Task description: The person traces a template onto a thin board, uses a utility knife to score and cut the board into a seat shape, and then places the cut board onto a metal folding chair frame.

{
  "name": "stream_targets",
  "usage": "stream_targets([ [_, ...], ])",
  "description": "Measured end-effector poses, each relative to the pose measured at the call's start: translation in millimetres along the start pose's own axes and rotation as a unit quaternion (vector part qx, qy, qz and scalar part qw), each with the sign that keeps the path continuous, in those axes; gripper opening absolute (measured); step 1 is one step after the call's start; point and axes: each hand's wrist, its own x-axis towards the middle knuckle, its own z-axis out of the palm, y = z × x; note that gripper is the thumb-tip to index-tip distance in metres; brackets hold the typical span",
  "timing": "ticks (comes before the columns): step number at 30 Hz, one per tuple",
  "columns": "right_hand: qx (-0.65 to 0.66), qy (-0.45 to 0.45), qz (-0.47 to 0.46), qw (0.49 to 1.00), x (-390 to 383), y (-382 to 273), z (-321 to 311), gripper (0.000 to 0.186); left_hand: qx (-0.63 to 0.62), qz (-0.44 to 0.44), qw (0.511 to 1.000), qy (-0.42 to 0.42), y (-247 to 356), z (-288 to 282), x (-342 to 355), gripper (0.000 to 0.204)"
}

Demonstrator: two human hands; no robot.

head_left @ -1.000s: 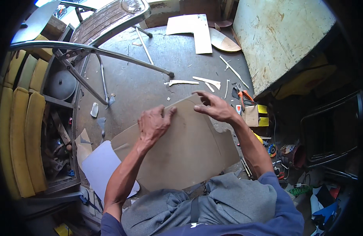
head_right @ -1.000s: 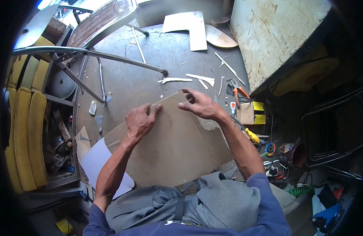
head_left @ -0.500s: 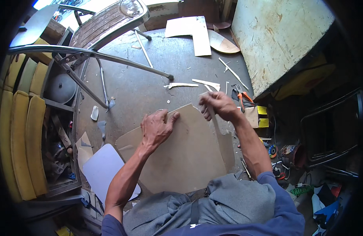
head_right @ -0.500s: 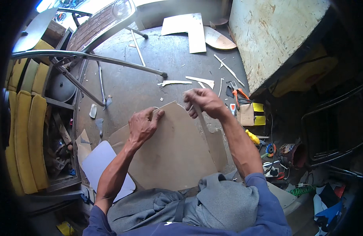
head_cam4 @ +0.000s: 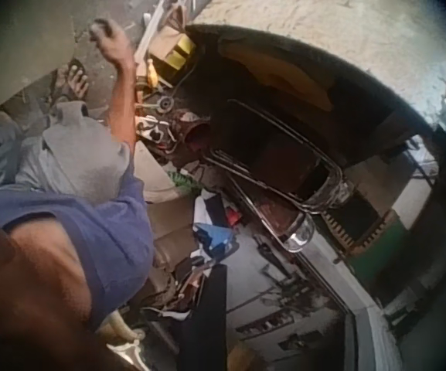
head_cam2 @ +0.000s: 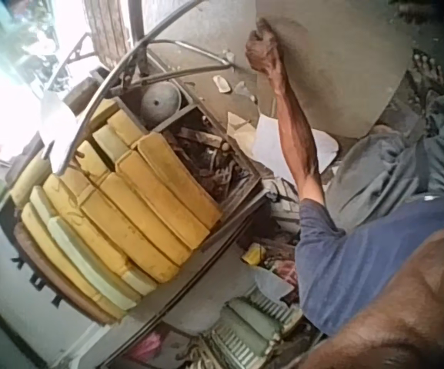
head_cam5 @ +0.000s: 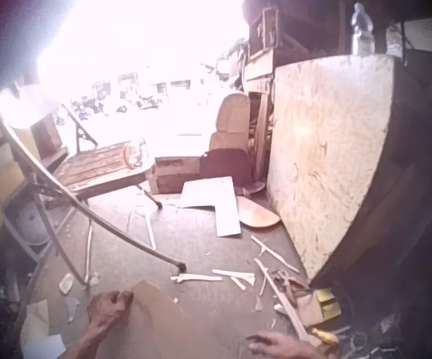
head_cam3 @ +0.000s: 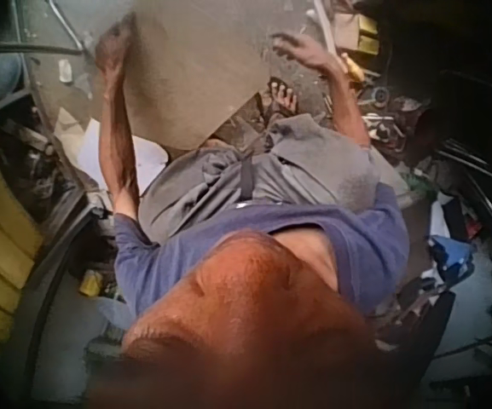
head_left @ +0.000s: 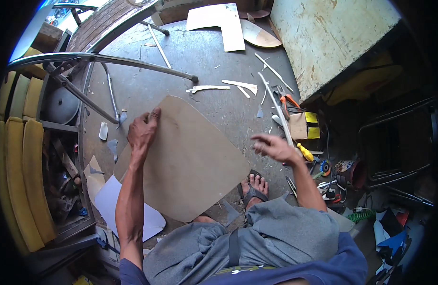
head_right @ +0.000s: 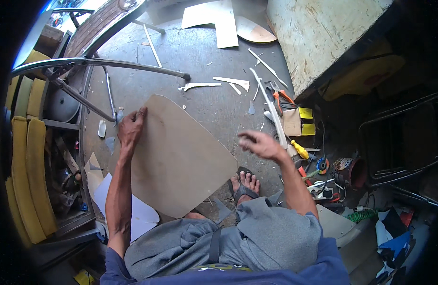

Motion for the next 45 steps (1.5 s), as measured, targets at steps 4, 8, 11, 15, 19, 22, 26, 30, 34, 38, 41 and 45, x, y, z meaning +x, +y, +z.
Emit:
stream_targets([
  [4, 0.059, -0.002, 0.015, 0.998, -8.4, 27.2, 33.6, 0.048, -0.028, -0.040, 0.998, -0.034, -2.2, 0.3, 14.4, 0.072],
  [8, 0.136, 0.046, 0.054, 0.988, -13.5, 32.6, 32.8, 0.041, -0.065, -0.064, 0.995, -0.043, -19.4, 28.0, 25.6, 0.065],
  [11, 0.177, 0.063, 0.040, 0.981, -4.8, 15.5, 43.2, 0.035, 0.032, 0.005, 0.992, 0.120, -62.0, 50.3, 23.9, 0.055],
  [15, 0.253, 0.129, 0.085, 0.955, -2.0, 25.3, 44.9, 0.032, 0.052, 0.314, 0.945, 0.076, -11.9, 108.1, -54.6, 0.072],
  [19, 0.309, 0.153, 0.100, 0.933, -4.4, 48.6, 42.1, 0.035, 0.063, 0.319, 0.885, -0.334, 68.2, 123.7, -183.2, 0.103],
  [22, 0.310, 0.173, 0.103, 0.929, -25.4, 34.4, 49.0, 0.040, 0.161, 0.394, 0.876, -0.228, 32.7, 172.8, -200.8, 0.098],
  [26, -0.199, 0.376, 0.136, 0.895, -101.4, 124.9, 22.8, 0.039, 0.132, 0.403, 0.879, -0.217, 28.6, 170.0, -171.3, 0.093],
  [30, -0.457, 0.407, 0.230, 0.757, -162.9, 172.5, 14.8, 0.054, 0.131, 0.389, 0.879, -0.242, 49.1, 149.1, -162.3, 0.094],
  [34, -0.415, 0.445, 0.164, 0.776, -169.8, 184.8, 5.7, 0.038, 0.146, 0.382, 0.865, -0.290, 70.7, 131.1, -157.3, 0.094],
  [38, -0.385, 0.472, 0.103, 0.786, -172.2, 194.7, 17.8, 0.038, 0.137, 0.365, 0.874, -0.291, 72.9, 124.7, -157.9, 0.095],
  [41, -0.361, 0.443, 0.132, 0.810, -177.9, 187.5, 39.8, 0.035, 0.138, 0.362, 0.874, -0.294, 68.1, 129.7, -159.5, 0.090],
  [45, -0.394, 0.389, 0.160, 0.817, -185.1, 165.6, 61.5, 0.030, 0.133, 0.347, 0.886, -0.276, 71.8, 150.4, -164.5, 0.090],
])
